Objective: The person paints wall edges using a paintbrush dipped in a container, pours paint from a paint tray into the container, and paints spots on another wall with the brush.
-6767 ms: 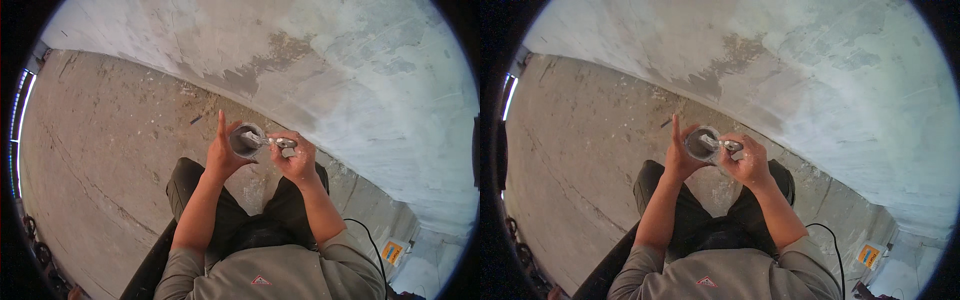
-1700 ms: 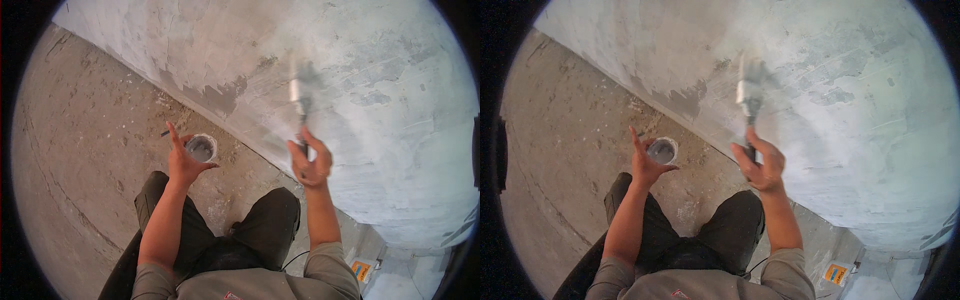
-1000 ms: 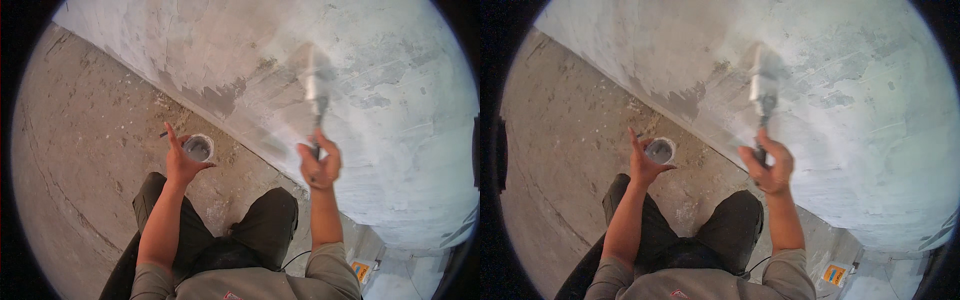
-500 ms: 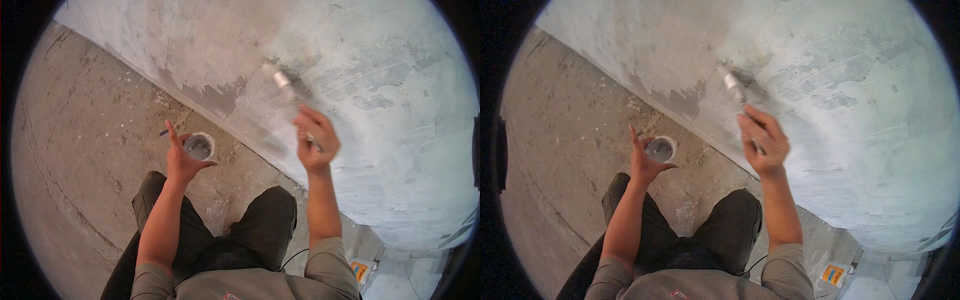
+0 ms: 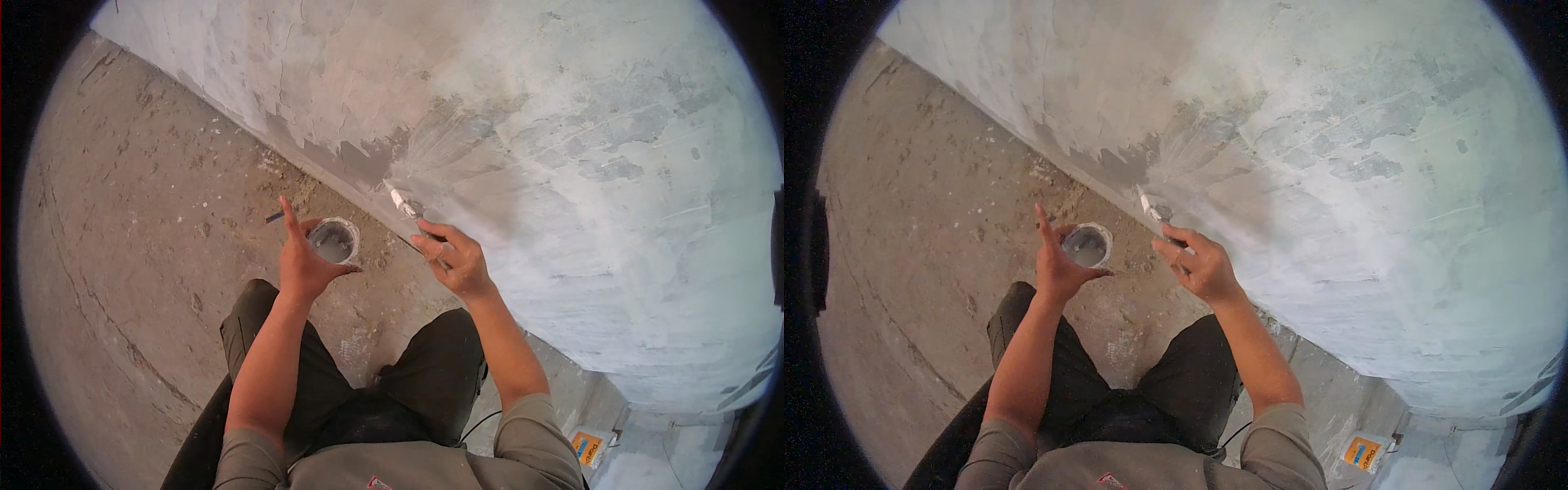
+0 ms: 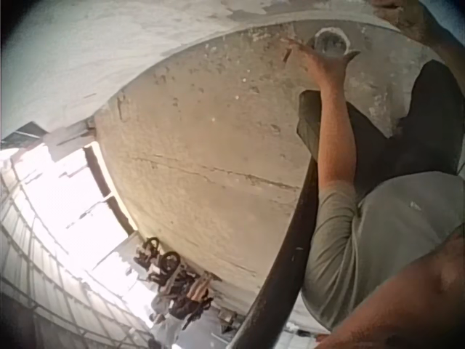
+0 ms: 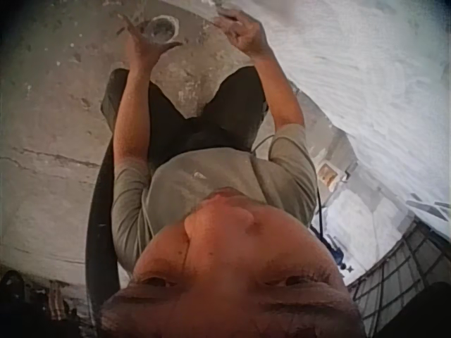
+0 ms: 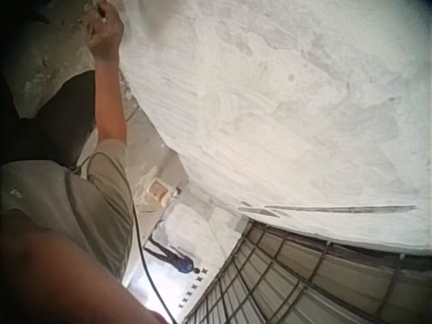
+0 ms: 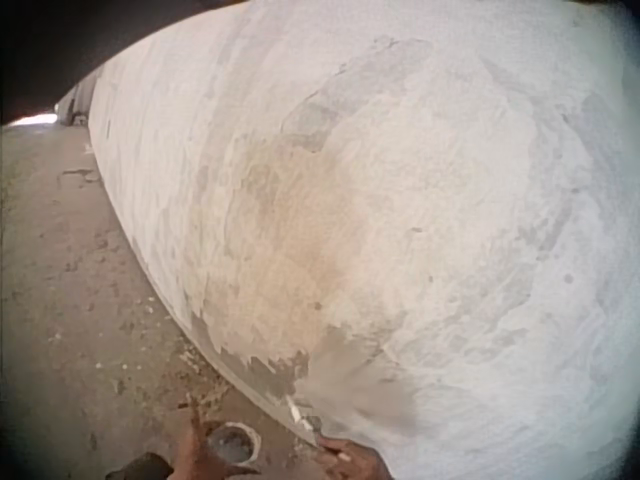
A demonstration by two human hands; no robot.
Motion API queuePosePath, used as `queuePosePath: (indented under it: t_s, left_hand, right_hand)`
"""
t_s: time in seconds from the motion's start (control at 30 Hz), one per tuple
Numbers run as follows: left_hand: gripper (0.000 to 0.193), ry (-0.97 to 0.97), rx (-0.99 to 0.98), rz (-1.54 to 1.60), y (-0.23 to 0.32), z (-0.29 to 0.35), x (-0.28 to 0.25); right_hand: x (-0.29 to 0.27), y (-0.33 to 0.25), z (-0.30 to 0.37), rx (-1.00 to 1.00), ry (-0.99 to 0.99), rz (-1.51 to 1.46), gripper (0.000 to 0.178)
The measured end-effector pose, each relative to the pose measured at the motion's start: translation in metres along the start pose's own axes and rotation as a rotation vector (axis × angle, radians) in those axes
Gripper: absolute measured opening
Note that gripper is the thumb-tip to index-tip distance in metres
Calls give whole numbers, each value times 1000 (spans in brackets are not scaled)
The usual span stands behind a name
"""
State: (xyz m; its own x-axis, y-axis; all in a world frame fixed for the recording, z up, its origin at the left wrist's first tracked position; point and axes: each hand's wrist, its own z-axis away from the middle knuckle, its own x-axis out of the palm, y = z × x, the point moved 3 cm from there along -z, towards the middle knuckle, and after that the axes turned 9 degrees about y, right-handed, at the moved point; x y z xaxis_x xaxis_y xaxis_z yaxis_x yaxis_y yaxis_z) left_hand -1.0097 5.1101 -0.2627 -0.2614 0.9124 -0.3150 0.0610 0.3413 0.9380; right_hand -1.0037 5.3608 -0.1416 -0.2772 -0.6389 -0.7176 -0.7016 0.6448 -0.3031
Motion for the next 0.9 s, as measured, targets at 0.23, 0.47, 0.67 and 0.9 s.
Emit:
queuePosePath:
  t_s: [0.23, 0.47, 0.67, 0.9]
  left_hand:
    - [170, 2, 39, -4, 1, 3, 2]
    - [170, 8, 53, -24, 6, 5, -1]
    - [170, 21, 63, -27, 6, 4, -2]
    - [169, 12, 51, 17, 3, 4, 2]
  right_hand:
    - [-50, 4, -59, -68, 301, 87, 26]
    - [-51, -16, -53, -346, 286, 294, 31]
    - [-24, 3, -5, -108, 6, 158, 35]
    - [-83, -3, -30, -15, 422, 141, 23]
